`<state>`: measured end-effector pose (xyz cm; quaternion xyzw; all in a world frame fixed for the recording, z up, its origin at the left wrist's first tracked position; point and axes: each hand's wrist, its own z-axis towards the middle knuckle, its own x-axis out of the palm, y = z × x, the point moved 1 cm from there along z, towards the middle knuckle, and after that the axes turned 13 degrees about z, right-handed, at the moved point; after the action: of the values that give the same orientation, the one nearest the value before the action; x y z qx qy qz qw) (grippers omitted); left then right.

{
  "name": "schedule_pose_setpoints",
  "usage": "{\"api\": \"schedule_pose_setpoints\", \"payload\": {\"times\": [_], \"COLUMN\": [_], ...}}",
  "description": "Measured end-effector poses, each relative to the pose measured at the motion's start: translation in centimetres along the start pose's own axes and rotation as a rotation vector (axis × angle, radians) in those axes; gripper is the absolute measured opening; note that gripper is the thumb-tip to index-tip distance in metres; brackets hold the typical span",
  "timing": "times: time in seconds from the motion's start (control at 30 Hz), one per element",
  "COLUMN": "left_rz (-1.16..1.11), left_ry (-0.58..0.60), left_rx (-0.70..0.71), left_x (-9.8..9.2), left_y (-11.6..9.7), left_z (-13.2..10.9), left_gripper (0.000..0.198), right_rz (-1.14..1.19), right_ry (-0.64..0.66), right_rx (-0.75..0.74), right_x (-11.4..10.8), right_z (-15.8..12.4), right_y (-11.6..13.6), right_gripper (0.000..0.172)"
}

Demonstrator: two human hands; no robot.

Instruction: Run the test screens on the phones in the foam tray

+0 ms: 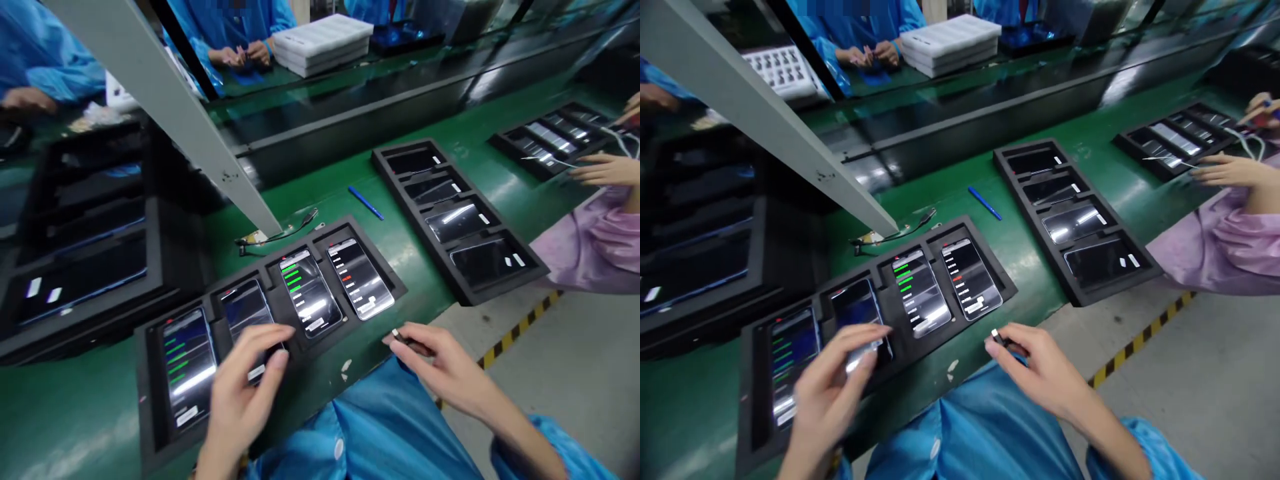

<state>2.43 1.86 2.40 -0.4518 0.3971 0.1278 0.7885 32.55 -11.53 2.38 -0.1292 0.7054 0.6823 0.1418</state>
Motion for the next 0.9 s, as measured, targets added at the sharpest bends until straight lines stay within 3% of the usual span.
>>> {"api": "schedule_pose_setpoints", "payload": {"times": [0.07,0.13,0.23,0.33,0.43,0.5,0.6,0.67,0.73,0.8,0.9], "left_rz": [-0.183,-0.296,-0.338,-0.274,-0.202,-0.174,-0.146,-0.124,-0.105,-0.126,-0.279], "left_ry": [0.254,0.466,0.531,0.477,0.440,0.407,0.355,0.311,0.217,0.067,-0.182], "left_rx": [0.073,0.188,0.242,0.145,0.032,-0.026,-0.084,-0.099,-0.080,-0.019,0.086], "left_x": [1.6,2.6,2.3,0.8,-0.6,-0.9,-1.1,-1.5,-2.5,-4.0,-6.3], "left_y": [-2.4,-4.4,-5.6,-4.6,-3.0,-2.2,-1.3,-1.0,-1.0,-1.7,-3.0], "left_z": [0.2,0.5,0.6,-0.4,-2.2,-3.3,-4.3,-4.5,-4.6,-4.9,-6.3], "left_gripper": [0.026,0.025,0.027,0.028,0.027,0.027,0.030,0.031,0.030,0.029,0.026], "right_rz": [0.054,0.009,-0.152,-0.314,-0.434,-0.490,-0.536,-0.544,-0.535,-0.453,-0.242], "right_ry": [0.115,0.146,0.035,0.051,0.164,0.221,0.253,0.245,0.239,0.237,0.134], "right_rx": [0.011,-0.025,-0.081,-0.077,-0.074,-0.102,-0.172,-0.233,-0.319,-0.452,-0.552], "right_x": [-2.1,-4.3,-7.1,-8.7,-7.7,-5.1,1.1,5.1,7.4,6.9,2.5], "right_z": [0.4,2.3,7.3,13.4,19.4,23.1,27.0,28.0,27.6,26.5,25.4], "right_y": [2.2,3.7,4.2,3.8,3.8,4.0,5.1,6.3,7.6,8.1,6.1], "right_gripper": [0.028,0.030,0.038,0.048,0.049,0.046,0.041,0.033,0.029,0.034,0.036]}}
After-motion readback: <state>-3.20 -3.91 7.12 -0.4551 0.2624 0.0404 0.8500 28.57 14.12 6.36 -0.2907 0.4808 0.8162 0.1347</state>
